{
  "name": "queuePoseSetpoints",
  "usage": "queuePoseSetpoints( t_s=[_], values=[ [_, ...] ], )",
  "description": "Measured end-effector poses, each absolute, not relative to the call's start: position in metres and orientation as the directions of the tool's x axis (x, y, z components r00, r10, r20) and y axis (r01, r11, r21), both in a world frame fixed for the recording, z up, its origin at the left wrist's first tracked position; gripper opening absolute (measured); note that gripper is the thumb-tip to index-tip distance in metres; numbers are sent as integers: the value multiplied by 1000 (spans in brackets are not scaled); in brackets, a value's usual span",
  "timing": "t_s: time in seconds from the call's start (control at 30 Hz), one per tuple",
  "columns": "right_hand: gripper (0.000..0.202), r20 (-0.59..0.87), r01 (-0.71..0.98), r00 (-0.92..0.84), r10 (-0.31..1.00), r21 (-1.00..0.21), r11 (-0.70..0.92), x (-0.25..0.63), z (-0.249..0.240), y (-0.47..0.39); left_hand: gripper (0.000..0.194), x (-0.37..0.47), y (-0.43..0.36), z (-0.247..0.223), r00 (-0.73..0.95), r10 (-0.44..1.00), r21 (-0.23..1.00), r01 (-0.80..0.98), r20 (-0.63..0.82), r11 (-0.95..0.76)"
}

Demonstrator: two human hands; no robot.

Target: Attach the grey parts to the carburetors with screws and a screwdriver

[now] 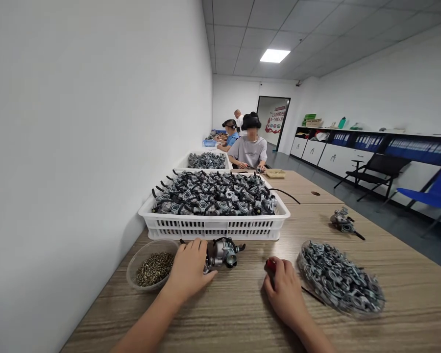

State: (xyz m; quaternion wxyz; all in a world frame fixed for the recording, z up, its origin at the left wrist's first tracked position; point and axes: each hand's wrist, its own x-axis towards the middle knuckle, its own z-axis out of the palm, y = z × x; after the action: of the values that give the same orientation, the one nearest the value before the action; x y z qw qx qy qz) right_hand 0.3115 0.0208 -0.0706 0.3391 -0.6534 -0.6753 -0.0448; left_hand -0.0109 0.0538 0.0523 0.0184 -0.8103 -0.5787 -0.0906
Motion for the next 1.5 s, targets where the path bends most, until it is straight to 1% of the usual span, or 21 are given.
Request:
queuePoseSetpoints(
  t_s=[0.07, 0.23, 0.37, 0.43, 0.5, 0.57, 0.67, 0.73, 0.8, 0.9, 0.97, 1.03, 1.13, 1.23, 1.3, 1.4, 1.5],
  values=[
    [38, 510, 909, 77, 857, -389, 150, 312, -68, 19, 58, -10, 53, 54, 336, 920, 90, 929, 200, -358],
    [28, 516, 915, 57, 855, -369, 162, 319, -60, 21, 37, -7, 51, 53, 408, 876, 100, 890, 258, -444],
    [18, 524, 926, 17, 851, -329, 184, 320, -56, 22, 35, -3, 48, 49, 449, 841, 86, 865, 303, -493],
    [18, 529, 926, -11, 848, -315, 209, 317, -55, 22, 34, -1, 44, 47, 457, 817, 95, 851, 351, -517],
    [20, 534, 923, -46, 844, -300, 240, 314, -56, 21, 32, 1, 40, 45, 461, 775, 117, 823, 432, -555],
    [23, 539, 921, -73, 839, -286, 264, 309, -56, 19, 32, 5, 35, 46, 455, 705, 153, 772, 544, -617],
    [30, 548, 922, -91, 832, -269, 278, 301, -54, 16, 37, 13, 27, 48, 416, 571, 225, 634, 707, -740],
    [39, 558, 920, -113, 822, -253, 298, 293, -50, 14, 43, 20, 22, 47, 383, 501, 264, 525, 776, -809],
    [51, 585, 904, -160, 795, -237, 357, 284, -44, 14, 49, 26, 17, 41, 357, 460, 300, 419, 813, -857],
    [60, 661, 833, -226, 715, -249, 494, 274, -36, 19, 53, 36, 13, 23, 329, 473, 400, 268, 817, -877],
    [59, 715, 764, -266, 647, -253, 593, 272, -32, 28, 50, 42, 12, 10, 322, 517, 482, 187, 793, -856],
    [52, 748, 698, -312, 586, -238, 676, 276, -30, 42, 45, 47, 13, -1, 352, 539, 527, 137, 765, -839],
    [38, 772, 638, -332, 543, -241, 732, 287, -29, 68, 30, 47, 16, -6, 446, 546, 558, 118, 709, -822],
    [32, 774, 616, -306, 554, -283, 735, 294, -27, 90, 15, 40, 21, 1, 528, 587, 601, 170, 614, -781],
    [31, 762, 619, -308, 569, -294, 728, 293, -25, 95, 14, 34, 25, 6, 571, 585, 595, 199, 576, -779],
    [31, 743, 634, -326, 584, -286, 718, 288, -23, 92, 19, 27, 29, 13, 629, 551, 550, 225, 549, -805],
    [31, 739, 648, -303, 602, -304, 698, 284, -22, 86, 23, 21, 31, 16, 669, 540, 505, 274, 511, -818]
  ],
)
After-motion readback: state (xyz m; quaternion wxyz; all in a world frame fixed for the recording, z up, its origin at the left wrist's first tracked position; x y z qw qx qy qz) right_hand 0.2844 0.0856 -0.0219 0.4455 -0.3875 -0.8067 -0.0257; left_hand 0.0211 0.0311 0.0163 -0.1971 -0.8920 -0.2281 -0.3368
